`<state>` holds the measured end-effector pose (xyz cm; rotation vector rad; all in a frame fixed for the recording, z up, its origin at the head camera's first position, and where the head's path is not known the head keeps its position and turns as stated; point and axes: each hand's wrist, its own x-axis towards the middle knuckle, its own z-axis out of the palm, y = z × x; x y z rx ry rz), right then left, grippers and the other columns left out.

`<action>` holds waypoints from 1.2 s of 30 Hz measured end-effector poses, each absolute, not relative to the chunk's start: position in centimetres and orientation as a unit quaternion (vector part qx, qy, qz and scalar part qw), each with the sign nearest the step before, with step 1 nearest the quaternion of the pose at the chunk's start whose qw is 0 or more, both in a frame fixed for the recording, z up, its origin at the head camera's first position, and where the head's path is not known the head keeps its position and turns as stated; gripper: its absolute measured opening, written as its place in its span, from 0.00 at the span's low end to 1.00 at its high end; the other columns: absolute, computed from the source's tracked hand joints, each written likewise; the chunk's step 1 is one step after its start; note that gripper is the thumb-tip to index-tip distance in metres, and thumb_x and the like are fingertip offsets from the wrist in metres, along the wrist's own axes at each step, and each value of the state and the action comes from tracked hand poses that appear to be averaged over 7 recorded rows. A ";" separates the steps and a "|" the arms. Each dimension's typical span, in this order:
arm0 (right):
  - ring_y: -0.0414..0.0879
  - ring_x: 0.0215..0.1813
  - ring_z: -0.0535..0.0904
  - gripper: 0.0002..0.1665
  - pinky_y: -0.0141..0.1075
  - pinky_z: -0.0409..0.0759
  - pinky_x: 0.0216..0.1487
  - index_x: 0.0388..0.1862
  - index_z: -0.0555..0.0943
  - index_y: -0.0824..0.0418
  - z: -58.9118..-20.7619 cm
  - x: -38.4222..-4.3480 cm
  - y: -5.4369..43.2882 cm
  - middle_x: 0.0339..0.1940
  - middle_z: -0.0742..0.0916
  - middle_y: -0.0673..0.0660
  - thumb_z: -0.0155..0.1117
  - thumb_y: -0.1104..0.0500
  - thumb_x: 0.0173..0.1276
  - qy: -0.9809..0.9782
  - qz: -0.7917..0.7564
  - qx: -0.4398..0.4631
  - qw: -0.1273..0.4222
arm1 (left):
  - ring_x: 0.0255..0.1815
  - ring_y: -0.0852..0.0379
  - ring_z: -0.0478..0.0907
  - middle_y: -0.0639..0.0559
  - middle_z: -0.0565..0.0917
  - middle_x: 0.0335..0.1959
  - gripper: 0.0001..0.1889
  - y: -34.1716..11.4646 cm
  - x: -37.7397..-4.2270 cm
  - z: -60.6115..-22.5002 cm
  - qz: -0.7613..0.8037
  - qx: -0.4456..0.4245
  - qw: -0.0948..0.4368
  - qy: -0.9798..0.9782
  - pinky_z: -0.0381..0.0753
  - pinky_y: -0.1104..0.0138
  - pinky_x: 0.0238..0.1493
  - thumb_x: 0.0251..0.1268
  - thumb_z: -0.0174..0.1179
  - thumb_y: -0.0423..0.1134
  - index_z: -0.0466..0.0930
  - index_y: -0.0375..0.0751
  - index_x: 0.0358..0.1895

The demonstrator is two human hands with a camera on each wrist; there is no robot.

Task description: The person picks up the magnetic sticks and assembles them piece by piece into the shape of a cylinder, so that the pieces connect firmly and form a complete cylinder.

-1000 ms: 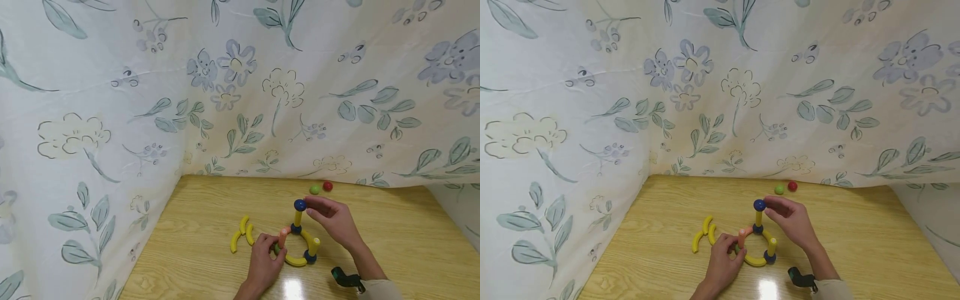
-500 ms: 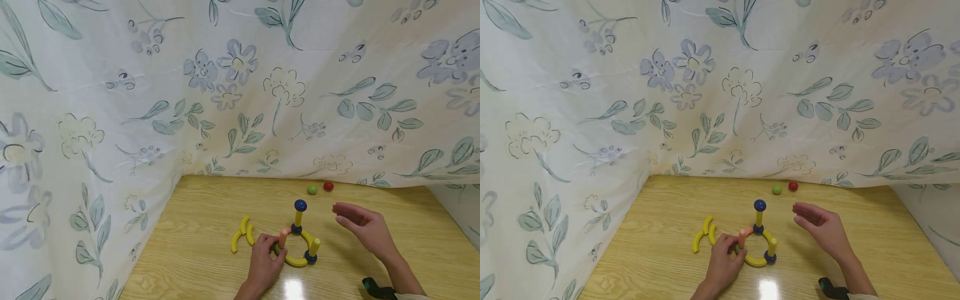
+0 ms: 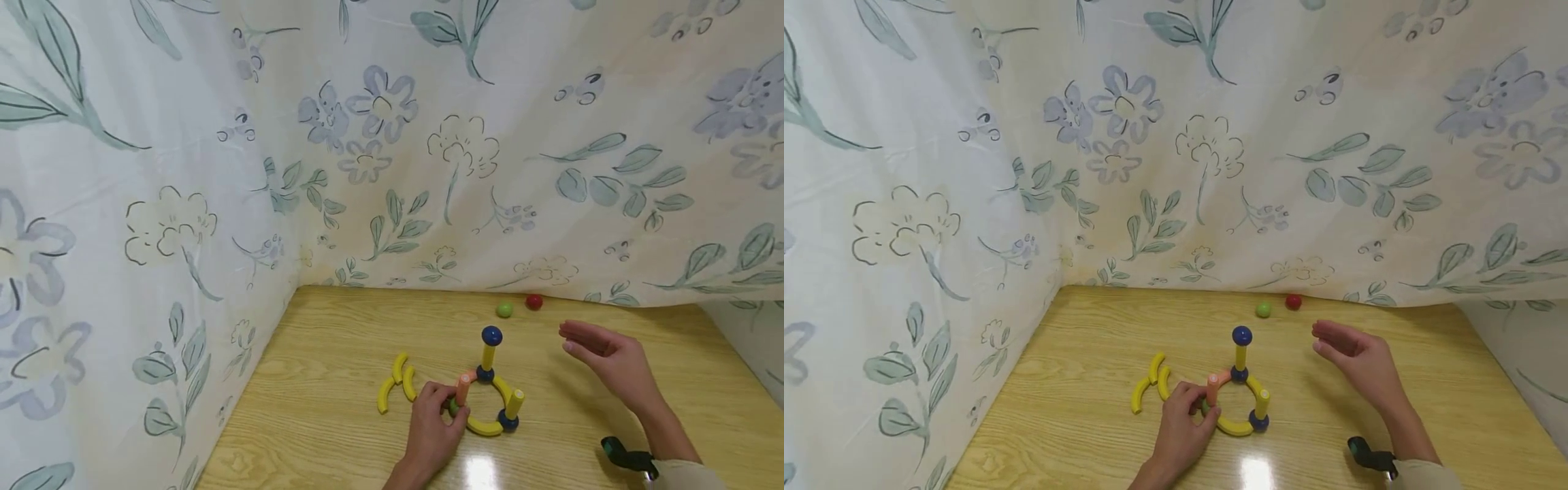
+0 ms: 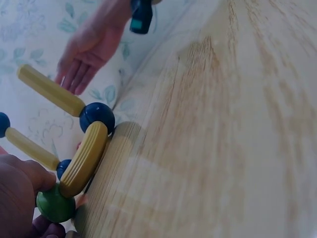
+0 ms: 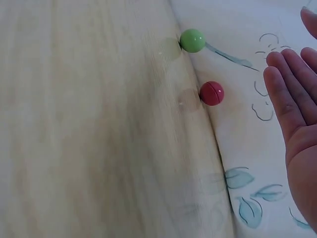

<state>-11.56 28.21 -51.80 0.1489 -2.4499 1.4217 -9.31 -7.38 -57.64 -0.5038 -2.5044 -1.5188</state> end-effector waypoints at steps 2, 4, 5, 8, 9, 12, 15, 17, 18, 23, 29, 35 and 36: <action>0.26 0.58 0.87 0.30 0.22 0.85 0.51 0.74 0.81 0.64 -51.8 -12.6 28.1 0.64 0.92 0.55 0.73 0.53 0.79 -0.854 0.497 0.055 0.146 | 0.42 0.67 0.80 0.54 0.82 0.45 0.12 -7.4 -9.4 -57.4 -0.510 -0.165 0.076 -0.841 0.81 0.73 0.45 0.66 0.77 0.35 0.91 0.45 0.52; 0.26 0.58 0.87 0.30 0.21 0.85 0.52 0.74 0.81 0.64 -51.8 -13.7 27.8 0.65 0.91 0.59 0.73 0.53 0.79 -0.854 0.497 0.058 0.138 | 0.41 0.67 0.80 0.54 0.82 0.45 0.12 -7.5 -9.5 -57.2 -0.510 -0.162 0.069 -0.842 0.81 0.73 0.45 0.66 0.77 0.35 0.91 0.45 0.52; 0.25 0.57 0.87 0.30 0.21 0.84 0.52 0.74 0.81 0.64 -51.8 -14.2 27.6 0.65 0.91 0.61 0.73 0.53 0.79 -0.854 0.499 0.059 0.132 | 0.41 0.67 0.80 0.53 0.82 0.45 0.12 -7.5 -9.5 -57.0 -0.509 -0.161 0.068 -0.843 0.81 0.73 0.45 0.66 0.77 0.35 0.91 0.45 0.51; 0.23 0.56 0.86 0.29 0.21 0.84 0.52 0.73 0.83 0.62 -52.1 -15.9 26.8 0.66 0.90 0.65 0.73 0.52 0.79 -0.855 0.500 0.062 0.121 | 0.41 0.67 0.79 0.53 0.82 0.44 0.12 -7.8 -9.5 -57.1 -0.506 -0.169 0.073 -0.842 0.80 0.73 0.44 0.66 0.77 0.35 0.91 0.45 0.51; 0.23 0.55 0.86 0.28 0.21 0.84 0.52 0.73 0.83 0.62 -52.1 -16.4 26.5 0.66 0.89 0.66 0.73 0.52 0.79 -0.855 0.501 0.063 0.117 | 0.41 0.66 0.79 0.53 0.82 0.43 0.12 -7.9 -9.5 -57.2 -0.505 -0.173 0.077 -0.842 0.80 0.73 0.44 0.66 0.77 0.35 0.91 0.45 0.50; 0.22 0.54 0.85 0.28 0.20 0.83 0.53 0.72 0.83 0.63 -52.5 -17.9 25.6 0.66 0.89 0.67 0.74 0.52 0.79 -0.853 0.507 0.068 0.105 | 0.41 0.66 0.79 0.53 0.82 0.43 0.11 -8.1 -9.5 -57.5 -0.505 -0.183 0.083 -0.839 0.81 0.73 0.43 0.66 0.77 0.35 0.91 0.45 0.50; 0.23 0.55 0.85 0.28 0.20 0.83 0.53 0.71 0.83 0.65 -52.9 -19.3 24.8 0.66 0.89 0.68 0.73 0.54 0.79 -0.852 0.508 0.077 0.098 | 0.41 0.67 0.80 0.55 0.82 0.44 0.11 -8.4 -9.6 -57.7 -0.509 -0.184 0.077 -0.837 0.81 0.73 0.44 0.67 0.76 0.35 0.91 0.45 0.51; 0.24 0.55 0.86 0.28 0.21 0.83 0.53 0.71 0.83 0.66 -53.2 -20.3 24.3 0.66 0.89 0.68 0.74 0.54 0.79 -0.852 0.508 0.084 0.097 | 0.42 0.68 0.79 0.56 0.82 0.44 0.11 -8.6 -9.6 -57.8 -0.512 -0.182 0.070 -0.837 0.81 0.73 0.45 0.67 0.76 0.35 0.91 0.45 0.51; 0.24 0.55 0.86 0.28 0.21 0.83 0.53 0.71 0.83 0.66 -53.4 -20.6 24.1 0.66 0.89 0.67 0.74 0.54 0.79 -0.852 0.507 0.085 0.096 | 0.42 0.69 0.79 0.56 0.82 0.45 0.11 -8.7 -9.6 -57.8 -0.513 -0.182 0.067 -0.836 0.81 0.73 0.45 0.67 0.76 0.35 0.91 0.45 0.51; 0.22 0.54 0.84 0.30 0.21 0.82 0.54 0.72 0.83 0.65 -54.0 -22.6 23.4 0.67 0.89 0.65 0.74 0.50 0.78 -0.856 0.503 0.089 0.084 | 0.42 0.70 0.77 0.58 0.81 0.45 0.10 -8.9 -9.6 -58.0 -0.509 -0.183 0.055 -0.839 0.80 0.73 0.45 0.69 0.76 0.37 0.90 0.47 0.51; 0.38 0.57 0.90 0.30 0.21 0.83 0.54 0.71 0.83 0.68 -54.3 -24.7 22.4 0.65 0.89 0.67 0.76 0.54 0.77 -0.853 0.507 0.105 0.067 | 0.42 0.71 0.76 0.59 0.81 0.45 0.10 -8.8 -9.6 -58.1 -0.507 -0.181 0.054 -0.841 0.78 0.74 0.43 0.69 0.76 0.38 0.91 0.47 0.50; 0.58 0.60 0.91 0.28 0.24 0.84 0.54 0.69 0.83 0.70 -54.3 -26.6 21.0 0.61 0.91 0.68 0.76 0.58 0.76 -0.862 0.488 0.124 0.057 | 0.41 0.72 0.75 0.59 0.81 0.44 0.10 -8.8 -9.7 -58.1 -0.500 -0.179 0.058 -0.846 0.77 0.75 0.43 0.68 0.76 0.39 0.91 0.47 0.49; 0.59 0.61 0.91 0.28 0.25 0.85 0.54 0.69 0.84 0.70 -54.3 -26.9 20.8 0.61 0.91 0.68 0.77 0.58 0.75 -0.863 0.486 0.126 0.055 | 0.41 0.72 0.75 0.59 0.80 0.44 0.10 -8.9 -9.7 -58.1 -0.500 -0.177 0.055 -0.846 0.77 0.75 0.44 0.68 0.76 0.39 0.91 0.47 0.49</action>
